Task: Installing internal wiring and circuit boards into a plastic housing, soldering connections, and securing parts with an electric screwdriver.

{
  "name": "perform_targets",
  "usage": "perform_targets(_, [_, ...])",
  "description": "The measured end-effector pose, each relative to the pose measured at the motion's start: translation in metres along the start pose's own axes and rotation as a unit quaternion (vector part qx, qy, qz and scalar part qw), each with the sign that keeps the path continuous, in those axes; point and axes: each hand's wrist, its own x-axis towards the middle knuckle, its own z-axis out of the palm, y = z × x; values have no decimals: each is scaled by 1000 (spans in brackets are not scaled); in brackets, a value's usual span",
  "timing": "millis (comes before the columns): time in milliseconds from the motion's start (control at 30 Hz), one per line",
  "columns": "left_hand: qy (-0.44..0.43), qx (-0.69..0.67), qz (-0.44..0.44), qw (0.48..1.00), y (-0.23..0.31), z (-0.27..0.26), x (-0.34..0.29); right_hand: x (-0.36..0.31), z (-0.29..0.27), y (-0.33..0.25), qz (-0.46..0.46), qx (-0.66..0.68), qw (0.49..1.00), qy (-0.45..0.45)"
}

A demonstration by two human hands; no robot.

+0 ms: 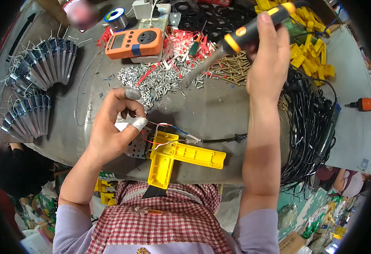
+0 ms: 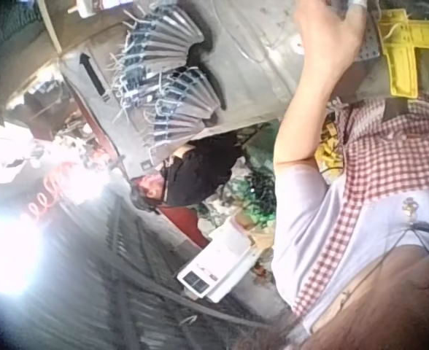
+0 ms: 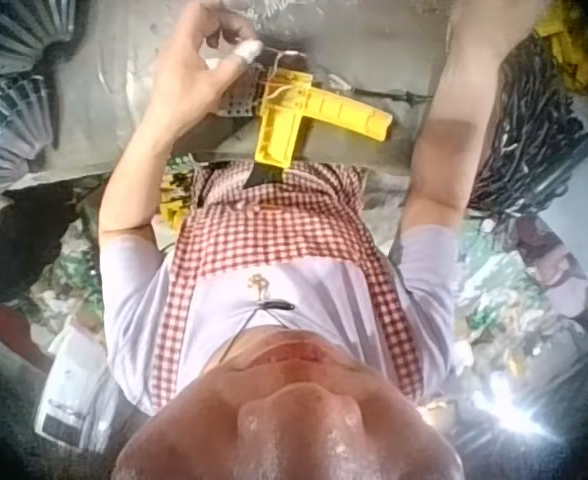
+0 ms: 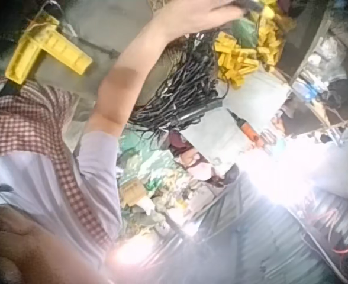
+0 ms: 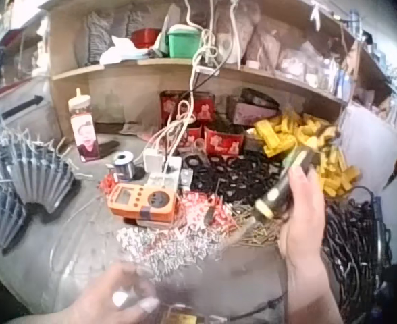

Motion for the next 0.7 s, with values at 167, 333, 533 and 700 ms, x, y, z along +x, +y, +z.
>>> perform_targets(167, [11, 85, 58, 995, 3, 11, -2, -24, -9, 13, 167, 85, 982, -17])
perform_targets(333, [53, 138, 118, 982, -4, 16, -4, -31, 5, 12, 143, 40, 988, -43])
perform_targets(533, [68, 186, 139, 970, -5, 17, -4, -30, -1, 13, 149, 21, 987, -61])
perform_targets(700, [81, 169, 146, 971, -10, 22, -3, -29, -2, 17, 141, 55, 986, -64])
